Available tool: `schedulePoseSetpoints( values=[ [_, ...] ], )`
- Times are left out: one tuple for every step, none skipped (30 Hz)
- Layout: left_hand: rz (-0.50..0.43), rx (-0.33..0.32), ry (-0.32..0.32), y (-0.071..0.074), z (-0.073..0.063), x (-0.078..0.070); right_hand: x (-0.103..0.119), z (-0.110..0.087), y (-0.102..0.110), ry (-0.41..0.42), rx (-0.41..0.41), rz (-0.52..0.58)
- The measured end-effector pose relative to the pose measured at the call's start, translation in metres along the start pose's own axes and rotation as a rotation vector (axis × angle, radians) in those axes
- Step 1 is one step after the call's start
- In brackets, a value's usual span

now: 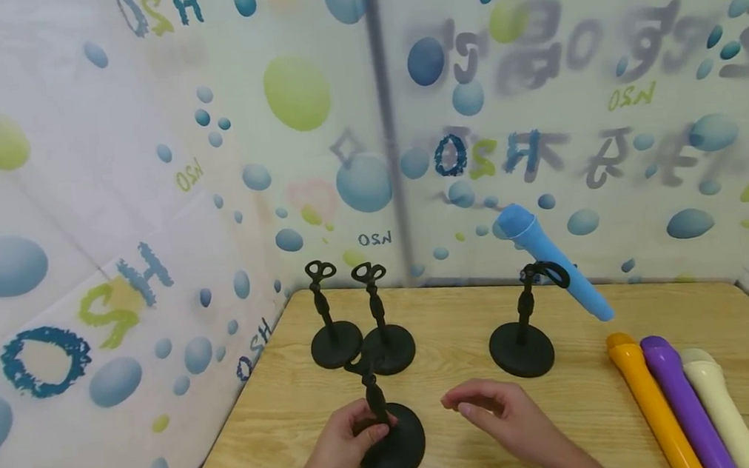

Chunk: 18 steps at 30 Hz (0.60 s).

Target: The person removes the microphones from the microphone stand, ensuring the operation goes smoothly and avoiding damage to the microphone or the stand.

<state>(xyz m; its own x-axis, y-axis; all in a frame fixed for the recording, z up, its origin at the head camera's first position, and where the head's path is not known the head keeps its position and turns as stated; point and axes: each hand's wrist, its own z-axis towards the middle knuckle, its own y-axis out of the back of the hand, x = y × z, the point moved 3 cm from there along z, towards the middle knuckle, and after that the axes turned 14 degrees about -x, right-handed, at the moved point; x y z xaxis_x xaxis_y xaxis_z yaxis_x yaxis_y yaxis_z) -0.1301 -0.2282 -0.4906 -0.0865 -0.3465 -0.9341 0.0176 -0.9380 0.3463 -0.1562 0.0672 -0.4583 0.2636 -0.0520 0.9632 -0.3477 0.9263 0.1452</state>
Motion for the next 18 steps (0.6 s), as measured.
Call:
schedulePoseSetpoints(
  values=[
    [0.000,-0.007,0.003,0.002,0.000,0.001,0.000,0.001,-0.001,-0.009,0.001,0.000],
    [0.001,-0.016,0.006,0.004,0.001,0.002,0.000,0.002,-0.002,-0.015,0.002,0.000],
    [0.004,-0.026,0.009,0.007,0.002,0.003,0.000,0.002,-0.003,-0.020,0.002,0.000],
    [0.006,-0.035,0.011,0.009,0.002,0.004,0.000,0.002,-0.003,-0.024,0.002,0.000],
    [0.009,-0.047,0.011,0.011,0.003,0.005,0.000,0.002,-0.004,-0.026,0.001,0.001],
    [0.010,-0.059,0.013,0.014,0.004,0.006,0.001,0.003,-0.004,-0.025,0.001,-0.001],
    [0.013,-0.073,0.015,0.016,0.005,0.007,0.001,0.003,-0.004,-0.024,-0.001,-0.001],
    [0.019,-0.086,0.012,0.018,0.006,0.009,0.001,0.003,-0.005,-0.021,-0.002,-0.003],
    [0.026,-0.101,0.011,0.021,0.007,0.010,0.001,0.003,-0.005,-0.021,-0.003,-0.003],
    [0.031,-0.114,0.011,0.024,0.007,0.011,0.001,0.002,-0.005,-0.022,-0.004,-0.004],
    [0.036,-0.130,0.016,0.026,0.008,0.012,0.001,0.002,-0.005,-0.025,-0.005,-0.004],
    [0.040,-0.147,0.024,0.029,0.008,0.013,0.001,0.002,-0.005,-0.029,-0.005,-0.004],
    [0.043,-0.164,0.030,0.031,0.009,0.014,0.001,0.002,-0.005,-0.033,-0.006,-0.004],
    [0.046,-0.181,0.036,0.034,0.009,0.015,0.001,0.002,-0.004,-0.038,-0.006,-0.003],
    [0.048,-0.202,0.042,0.036,0.010,0.016,0.001,0.002,-0.004,-0.042,-0.006,-0.003],
    [0.049,-0.221,0.049,0.038,0.010,0.016,0.001,0.002,-0.004,-0.045,-0.006,-0.003],
    [0.054,-0.243,0.053,0.041,0.011,0.017,0.000,0.002,-0.004,-0.046,-0.007,-0.002],
    [0.062,-0.264,0.053,0.043,0.011,0.017,0.000,0.002,-0.004,-0.047,-0.007,0.000]
  ],
)
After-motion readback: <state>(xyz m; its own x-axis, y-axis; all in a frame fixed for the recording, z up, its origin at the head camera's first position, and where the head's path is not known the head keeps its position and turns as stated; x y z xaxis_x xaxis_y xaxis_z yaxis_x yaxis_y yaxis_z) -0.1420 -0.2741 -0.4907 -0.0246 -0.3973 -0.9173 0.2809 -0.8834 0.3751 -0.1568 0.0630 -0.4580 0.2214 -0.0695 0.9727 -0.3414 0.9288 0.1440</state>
